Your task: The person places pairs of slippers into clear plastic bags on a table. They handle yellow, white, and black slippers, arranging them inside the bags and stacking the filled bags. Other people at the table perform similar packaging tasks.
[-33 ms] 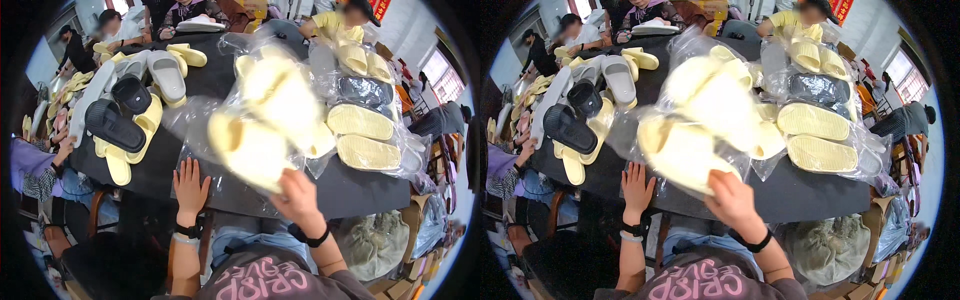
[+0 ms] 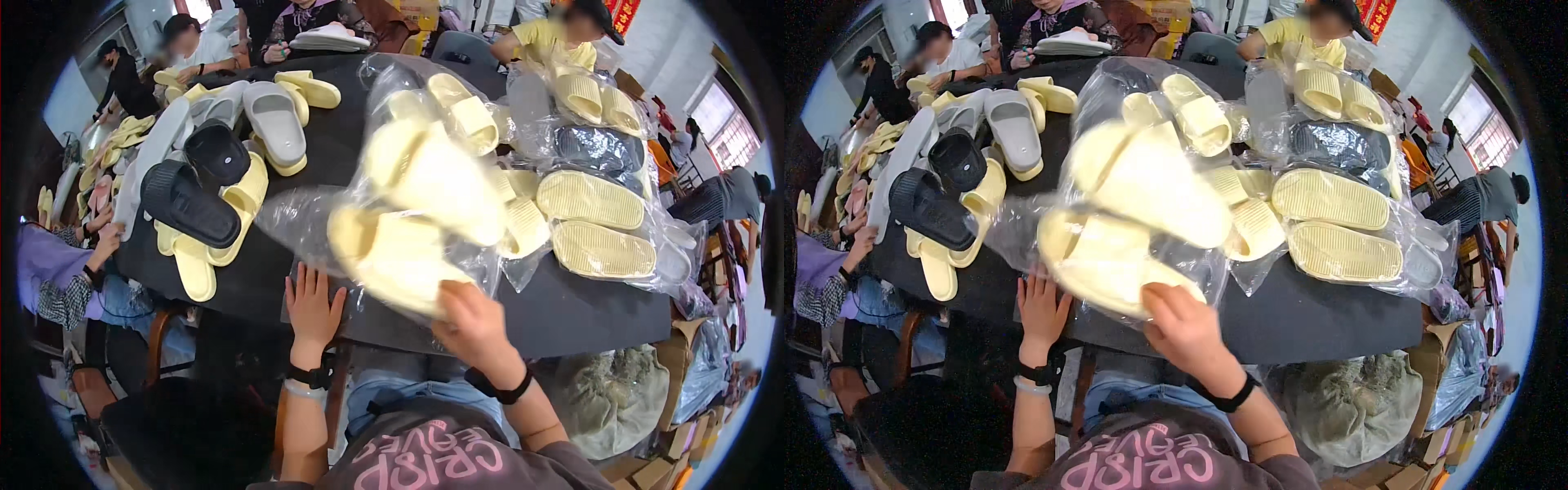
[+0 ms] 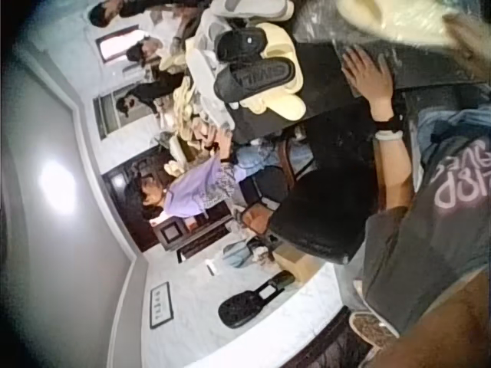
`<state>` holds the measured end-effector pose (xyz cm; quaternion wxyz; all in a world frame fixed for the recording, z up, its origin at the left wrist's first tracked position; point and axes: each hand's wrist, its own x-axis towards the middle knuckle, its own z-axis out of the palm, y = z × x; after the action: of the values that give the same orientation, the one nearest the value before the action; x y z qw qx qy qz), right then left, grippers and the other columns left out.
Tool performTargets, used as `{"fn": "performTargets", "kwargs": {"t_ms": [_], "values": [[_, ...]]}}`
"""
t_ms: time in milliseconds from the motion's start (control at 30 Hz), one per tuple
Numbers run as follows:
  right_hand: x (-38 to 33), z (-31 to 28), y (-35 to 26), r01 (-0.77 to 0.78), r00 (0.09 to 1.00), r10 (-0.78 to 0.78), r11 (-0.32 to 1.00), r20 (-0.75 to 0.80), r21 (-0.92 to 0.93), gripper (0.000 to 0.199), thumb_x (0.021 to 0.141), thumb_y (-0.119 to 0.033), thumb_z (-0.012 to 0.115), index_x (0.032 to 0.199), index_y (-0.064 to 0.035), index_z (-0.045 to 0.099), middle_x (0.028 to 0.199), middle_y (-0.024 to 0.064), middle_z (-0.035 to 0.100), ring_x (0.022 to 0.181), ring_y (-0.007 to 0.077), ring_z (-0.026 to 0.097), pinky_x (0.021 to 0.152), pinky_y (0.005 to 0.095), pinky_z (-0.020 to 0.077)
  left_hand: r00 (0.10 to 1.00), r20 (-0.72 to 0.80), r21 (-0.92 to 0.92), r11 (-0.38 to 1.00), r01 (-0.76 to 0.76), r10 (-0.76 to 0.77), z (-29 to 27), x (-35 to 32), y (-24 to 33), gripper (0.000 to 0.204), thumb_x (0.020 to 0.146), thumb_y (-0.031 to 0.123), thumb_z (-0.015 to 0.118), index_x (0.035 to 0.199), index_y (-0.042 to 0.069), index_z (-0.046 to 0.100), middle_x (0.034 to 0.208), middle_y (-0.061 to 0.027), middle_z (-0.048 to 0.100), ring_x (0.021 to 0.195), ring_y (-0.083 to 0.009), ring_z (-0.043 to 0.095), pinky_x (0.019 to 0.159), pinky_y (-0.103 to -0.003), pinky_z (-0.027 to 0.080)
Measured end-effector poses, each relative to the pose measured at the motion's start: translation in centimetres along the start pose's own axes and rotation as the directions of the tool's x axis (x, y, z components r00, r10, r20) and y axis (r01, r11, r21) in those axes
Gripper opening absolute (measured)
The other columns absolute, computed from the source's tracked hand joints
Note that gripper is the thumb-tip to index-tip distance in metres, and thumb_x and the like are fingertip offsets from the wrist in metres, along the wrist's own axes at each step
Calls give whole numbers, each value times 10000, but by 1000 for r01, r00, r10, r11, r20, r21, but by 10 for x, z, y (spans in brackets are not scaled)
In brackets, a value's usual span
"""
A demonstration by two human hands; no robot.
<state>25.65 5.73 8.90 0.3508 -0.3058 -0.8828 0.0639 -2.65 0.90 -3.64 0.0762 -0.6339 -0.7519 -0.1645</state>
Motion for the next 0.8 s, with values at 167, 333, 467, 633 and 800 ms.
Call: {"fn": "performTargets", "kwargs": {"t_ms": [167,333,467,633,800], "values": [[-23,50,-2,62,950,-48,997,309,-36,450,673,-102,718,1103,-82,587,1077,40,601,910,224,604,685,334,521,999,35,37,999,-39,38,3,2,-2,668,877,350,593,1446,43,423,1514,-179,391,1410,-364,342,1138,-593,239],[-26,32,-8,-69,937,51,997,347,40,495,720,-192,769,1176,-93,603,1219,67,603,1013,265,599,825,388,502,997,9,-36,996,-82,82,-5,0,-9,630,862,286,623,1423,53,456,1496,-172,413,1404,-353,358,1143,-557,261],[-33,1,-3,-110,971,93,992,219,68,587,759,-237,784,1279,-79,565,1293,126,569,1122,316,567,914,434,470,1000,-16,-61,998,-11,10,-29,-6,-35,445,878,182,630,1306,66,587,1418,-171,512,1378,-354,406,1148,-522,274],[-61,-13,27,-505,861,477,843,175,185,548,865,-186,706,1331,11,497,1198,196,596,1026,341,602,870,422,494,905,-116,-495,814,305,-409,-52,-27,-66,270,989,133,533,1204,22,652,1227,-158,652,1179,-306,581,1034,-395,415],[-63,4,37,-581,800,547,603,247,547,666,895,-155,705,1438,7,355,1026,132,669,806,190,633,708,299,508,831,183,-947,133,293,-525,-77,-19,-60,328,1021,192,528,1273,-11,582,1016,-85,662,827,-116,577,746,-270,482]]}}
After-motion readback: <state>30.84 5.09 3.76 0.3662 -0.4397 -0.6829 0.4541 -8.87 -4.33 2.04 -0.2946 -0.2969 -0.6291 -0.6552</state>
